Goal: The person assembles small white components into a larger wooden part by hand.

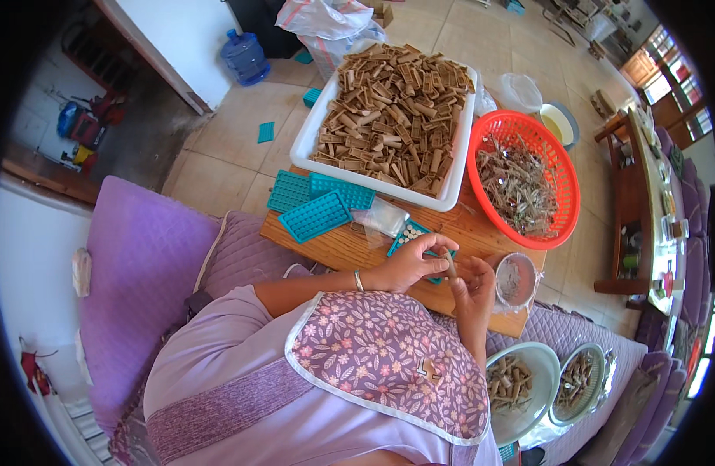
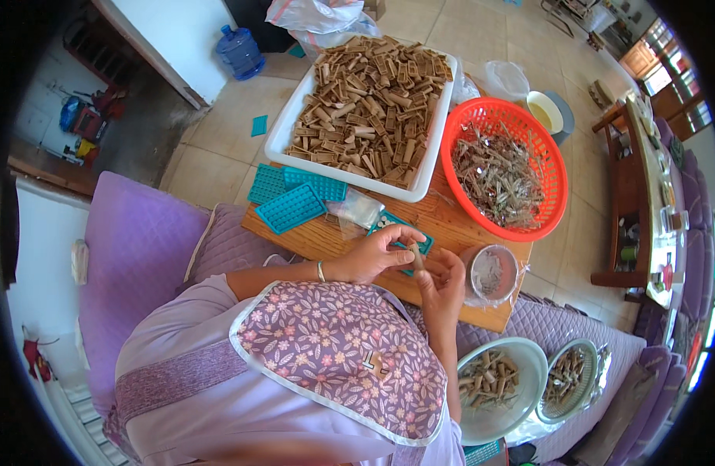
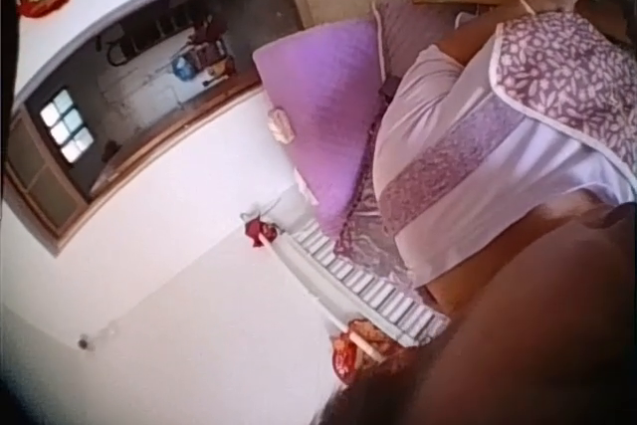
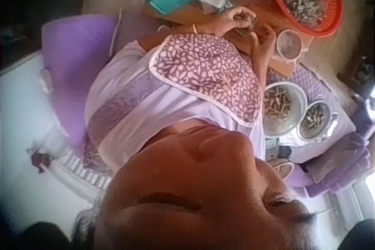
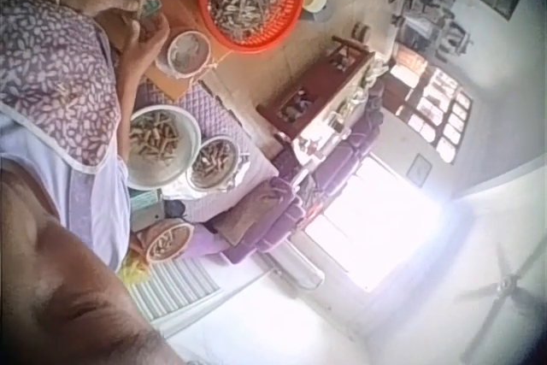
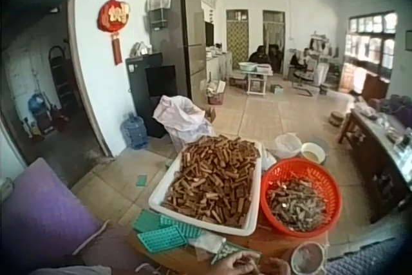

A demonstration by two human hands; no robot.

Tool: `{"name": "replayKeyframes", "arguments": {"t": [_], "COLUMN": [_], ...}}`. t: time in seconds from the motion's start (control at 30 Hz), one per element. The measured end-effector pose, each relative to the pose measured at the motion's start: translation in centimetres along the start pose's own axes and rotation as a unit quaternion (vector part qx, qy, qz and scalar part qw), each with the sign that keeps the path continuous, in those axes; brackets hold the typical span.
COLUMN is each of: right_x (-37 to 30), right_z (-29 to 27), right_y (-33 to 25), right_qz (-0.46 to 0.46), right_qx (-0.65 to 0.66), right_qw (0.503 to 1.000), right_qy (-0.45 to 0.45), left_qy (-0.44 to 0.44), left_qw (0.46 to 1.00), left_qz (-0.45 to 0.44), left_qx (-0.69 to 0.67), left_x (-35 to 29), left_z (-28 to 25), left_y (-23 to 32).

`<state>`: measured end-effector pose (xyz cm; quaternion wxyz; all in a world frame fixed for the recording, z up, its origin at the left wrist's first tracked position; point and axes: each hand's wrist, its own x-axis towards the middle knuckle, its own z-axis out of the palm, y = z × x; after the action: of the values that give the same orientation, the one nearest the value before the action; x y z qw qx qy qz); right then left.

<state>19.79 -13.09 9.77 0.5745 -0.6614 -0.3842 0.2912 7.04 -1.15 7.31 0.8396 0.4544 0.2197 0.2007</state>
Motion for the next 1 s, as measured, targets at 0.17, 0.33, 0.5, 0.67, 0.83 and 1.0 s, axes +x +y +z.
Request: {"name": "replayKeyframes", "arguments": {"t": [0.17,0.33,0.5,0.67,0.83,1.0], "right_x": [-1.0,-1.3,-1.4,-3.0,-6.8,-8.7], "right_z": [0.4,0.6,0.0,-7.7,-19.7,-21.1], "right_y": [0.4,0.5,-0.1,-1.7,-4.1,-3.4], "right_qz": [0.097,0.079,0.094,0.114,0.162,0.165], "right_qx": [0.019,0.029,0.034,-0.059,-0.476,-0.641], "right_qw": [0.995,0.996,0.995,0.99,0.861,0.744], "right_qy": [-0.034,-0.004,0.004,0.061,0.07,0.091], "left_qy": [-0.052,-0.033,-0.072,-0.036,0.023,0.028], "left_qw": [0.991,0.992,0.959,0.936,0.625,0.505], "left_qz": [0.07,0.059,0.095,0.098,0.299,0.305], "left_qx": [0.106,0.104,0.258,0.338,0.721,0.807], "left_x": [-0.1,-0.2,-0.1,1.0,8.7,14.2], "left_z": [0.1,0.1,0.2,-0.4,-9.4,-15.5], "left_y": [0.5,0.3,1.4,6.1,13.5,12.8]}}
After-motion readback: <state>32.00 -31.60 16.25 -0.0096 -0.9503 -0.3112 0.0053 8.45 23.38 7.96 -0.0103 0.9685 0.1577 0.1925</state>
